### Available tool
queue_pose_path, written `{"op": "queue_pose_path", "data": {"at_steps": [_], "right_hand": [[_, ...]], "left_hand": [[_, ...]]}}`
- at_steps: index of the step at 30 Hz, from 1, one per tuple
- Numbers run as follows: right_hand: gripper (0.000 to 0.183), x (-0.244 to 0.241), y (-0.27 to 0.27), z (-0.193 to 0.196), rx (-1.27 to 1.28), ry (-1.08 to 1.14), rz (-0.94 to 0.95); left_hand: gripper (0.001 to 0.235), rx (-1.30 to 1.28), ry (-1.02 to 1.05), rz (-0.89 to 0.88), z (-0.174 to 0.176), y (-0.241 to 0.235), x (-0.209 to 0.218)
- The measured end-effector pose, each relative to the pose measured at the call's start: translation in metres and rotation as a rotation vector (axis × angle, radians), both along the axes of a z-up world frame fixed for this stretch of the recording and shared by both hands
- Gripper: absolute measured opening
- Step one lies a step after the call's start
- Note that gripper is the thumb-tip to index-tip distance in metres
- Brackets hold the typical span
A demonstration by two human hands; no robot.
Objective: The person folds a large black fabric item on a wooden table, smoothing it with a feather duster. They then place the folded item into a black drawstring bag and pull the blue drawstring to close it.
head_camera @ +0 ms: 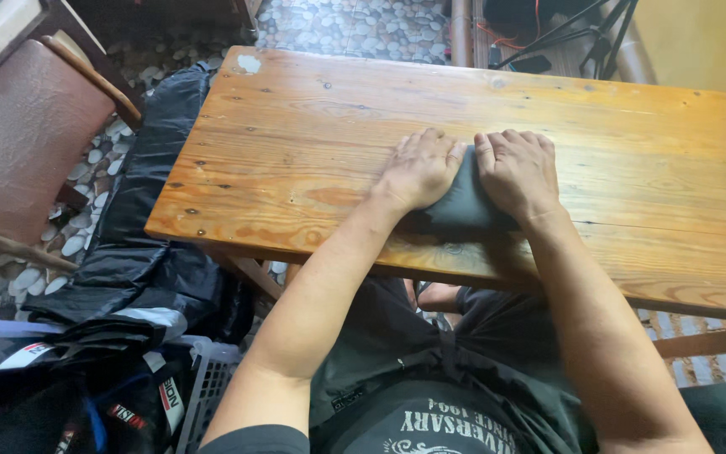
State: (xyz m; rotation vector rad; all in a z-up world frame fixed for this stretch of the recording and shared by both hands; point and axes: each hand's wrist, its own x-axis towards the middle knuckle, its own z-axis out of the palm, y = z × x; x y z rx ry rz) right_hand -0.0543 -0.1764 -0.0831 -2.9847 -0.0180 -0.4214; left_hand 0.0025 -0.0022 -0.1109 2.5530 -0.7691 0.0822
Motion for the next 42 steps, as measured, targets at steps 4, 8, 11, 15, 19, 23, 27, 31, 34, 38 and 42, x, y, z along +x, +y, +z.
{"op": "queue_pose_path", "data": {"at_steps": [4,8,11,15,19,23,27,31,34,38,42], "right_hand": [[0.063,-0.003,0.003,0.003,-0.024,0.012,-0.01],[0.069,0.008,0.002,0.019,-0.115,0.094,-0.02],[0.059,0.021,0.002,0.035,-0.258,0.253,0.105],[0.07,0.01,0.016,0.067,-0.031,0.381,0.12],[0.063,0.002,0.019,0.077,-0.068,0.202,0.154],[0.052,0.008,-0.003,0.038,-0.238,-0.391,0.255],[0.05,0.003,-0.002,0.034,-0.201,-0.693,0.225],[0.053,-0.003,0.001,0.036,-0.17,-0.716,0.238],[0.047,-0.007,0.0,0.051,-0.198,-0.638,0.327],[0.047,-0.024,0.013,0.074,-0.088,-0.44,0.454],[0.044,-0.02,0.008,0.065,-0.058,-0.47,0.449]], "left_hand": [[0.049,-0.094,-0.202,-0.002,-0.008,0.002,-0.001],[0.048,-0.118,-0.238,-0.03,-0.012,0.0,0.007],[0.049,-0.112,-0.234,-0.042,-0.011,0.003,0.001],[0.047,-0.176,-0.319,-0.089,-0.007,0.008,-0.004],[0.044,-0.295,-0.464,-0.064,0.032,0.017,-0.023],[0.045,-0.497,-0.465,-0.041,0.059,0.033,-0.044],[0.088,-0.75,0.03,0.098,0.056,0.042,-0.043],[0.07,-0.863,0.135,0.154,0.061,0.045,-0.05],[0.066,-0.863,0.12,0.192,0.073,0.045,-0.061],[0.065,-0.865,0.057,0.18,0.07,0.041,-0.069],[0.07,-0.985,0.049,0.132,0.059,0.048,-0.076]]}}
